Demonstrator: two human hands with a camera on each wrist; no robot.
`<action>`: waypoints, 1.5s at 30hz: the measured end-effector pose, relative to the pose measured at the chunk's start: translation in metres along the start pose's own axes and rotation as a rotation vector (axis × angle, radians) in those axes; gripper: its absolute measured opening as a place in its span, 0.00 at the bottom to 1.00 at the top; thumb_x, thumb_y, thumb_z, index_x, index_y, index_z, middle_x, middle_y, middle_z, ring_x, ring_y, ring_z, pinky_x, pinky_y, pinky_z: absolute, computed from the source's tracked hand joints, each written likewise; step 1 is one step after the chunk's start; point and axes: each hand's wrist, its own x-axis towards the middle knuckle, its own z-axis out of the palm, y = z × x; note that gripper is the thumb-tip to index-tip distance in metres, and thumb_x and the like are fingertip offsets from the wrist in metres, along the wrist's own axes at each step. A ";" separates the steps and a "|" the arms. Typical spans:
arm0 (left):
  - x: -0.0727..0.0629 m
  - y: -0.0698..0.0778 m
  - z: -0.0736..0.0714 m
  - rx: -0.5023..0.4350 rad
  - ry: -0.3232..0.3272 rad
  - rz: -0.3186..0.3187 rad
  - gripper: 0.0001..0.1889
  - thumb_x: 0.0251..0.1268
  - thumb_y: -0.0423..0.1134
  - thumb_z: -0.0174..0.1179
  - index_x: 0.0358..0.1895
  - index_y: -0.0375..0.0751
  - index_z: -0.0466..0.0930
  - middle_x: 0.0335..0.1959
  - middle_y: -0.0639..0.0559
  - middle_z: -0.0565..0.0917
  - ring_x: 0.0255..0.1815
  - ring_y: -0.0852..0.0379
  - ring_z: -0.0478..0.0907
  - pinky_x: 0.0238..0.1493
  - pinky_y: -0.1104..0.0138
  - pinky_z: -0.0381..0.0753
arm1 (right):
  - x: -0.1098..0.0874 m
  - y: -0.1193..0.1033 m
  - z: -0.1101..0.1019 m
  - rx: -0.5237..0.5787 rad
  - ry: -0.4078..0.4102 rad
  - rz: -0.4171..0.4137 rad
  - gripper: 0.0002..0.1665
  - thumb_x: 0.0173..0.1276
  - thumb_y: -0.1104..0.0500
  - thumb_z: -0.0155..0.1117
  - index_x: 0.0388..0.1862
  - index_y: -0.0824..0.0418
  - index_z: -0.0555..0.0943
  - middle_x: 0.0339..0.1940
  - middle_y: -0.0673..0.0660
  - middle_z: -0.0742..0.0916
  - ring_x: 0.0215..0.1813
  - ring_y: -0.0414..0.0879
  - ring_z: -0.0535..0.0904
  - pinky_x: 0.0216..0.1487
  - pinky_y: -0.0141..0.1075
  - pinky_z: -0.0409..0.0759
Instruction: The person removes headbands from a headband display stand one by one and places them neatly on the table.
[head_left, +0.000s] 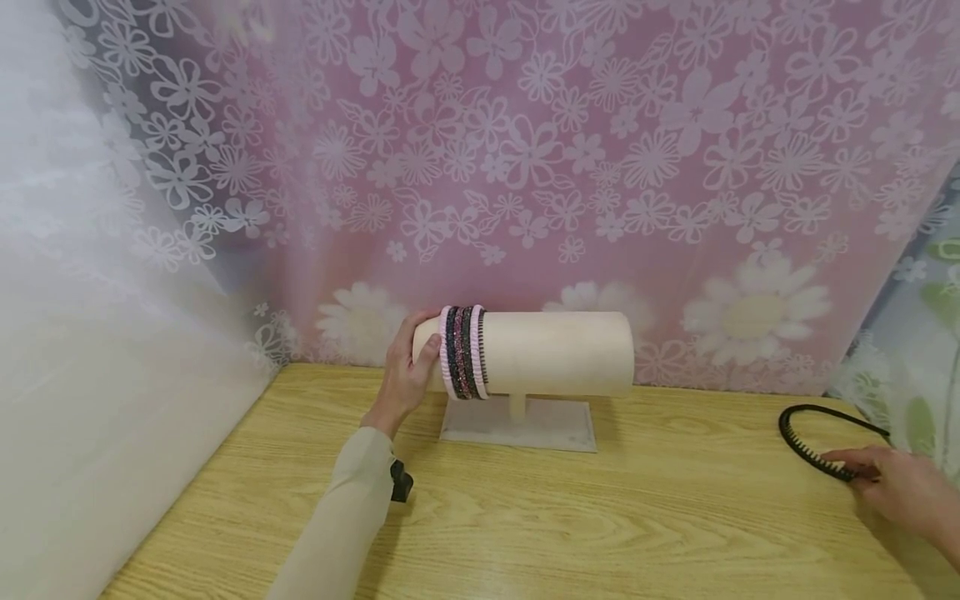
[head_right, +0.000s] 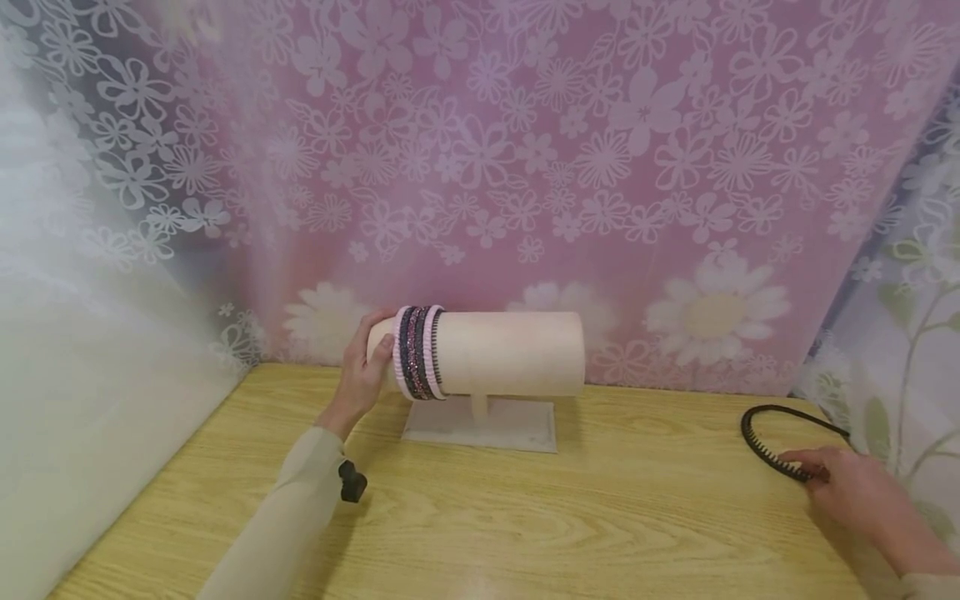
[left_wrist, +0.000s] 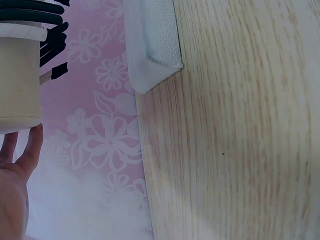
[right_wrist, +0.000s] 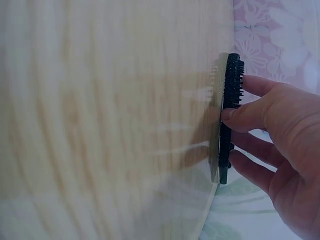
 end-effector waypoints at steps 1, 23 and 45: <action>0.000 0.000 0.000 0.002 -0.001 -0.001 0.23 0.75 0.49 0.51 0.70 0.54 0.72 0.63 0.46 0.80 0.49 0.48 0.80 0.47 0.55 0.81 | 0.000 0.000 0.000 0.001 0.000 0.001 0.24 0.52 0.77 0.64 0.52 0.70 0.85 0.35 0.70 0.89 0.17 0.35 0.62 0.20 0.31 0.58; 0.000 0.002 0.001 -0.011 -0.008 -0.018 0.23 0.76 0.51 0.51 0.70 0.57 0.71 0.64 0.48 0.79 0.52 0.49 0.79 0.50 0.54 0.80 | 0.003 0.000 -0.002 0.028 0.003 0.019 0.25 0.53 0.78 0.62 0.52 0.73 0.83 0.40 0.76 0.87 0.21 0.45 0.77 0.20 0.32 0.58; 0.000 0.006 -0.001 -0.025 -0.003 -0.017 0.22 0.76 0.49 0.51 0.70 0.55 0.71 0.63 0.46 0.79 0.50 0.48 0.79 0.48 0.55 0.79 | 0.021 -0.075 -0.040 0.065 0.347 -0.128 0.29 0.68 0.53 0.72 0.62 0.68 0.80 0.47 0.77 0.85 0.12 0.33 0.53 0.19 0.32 0.55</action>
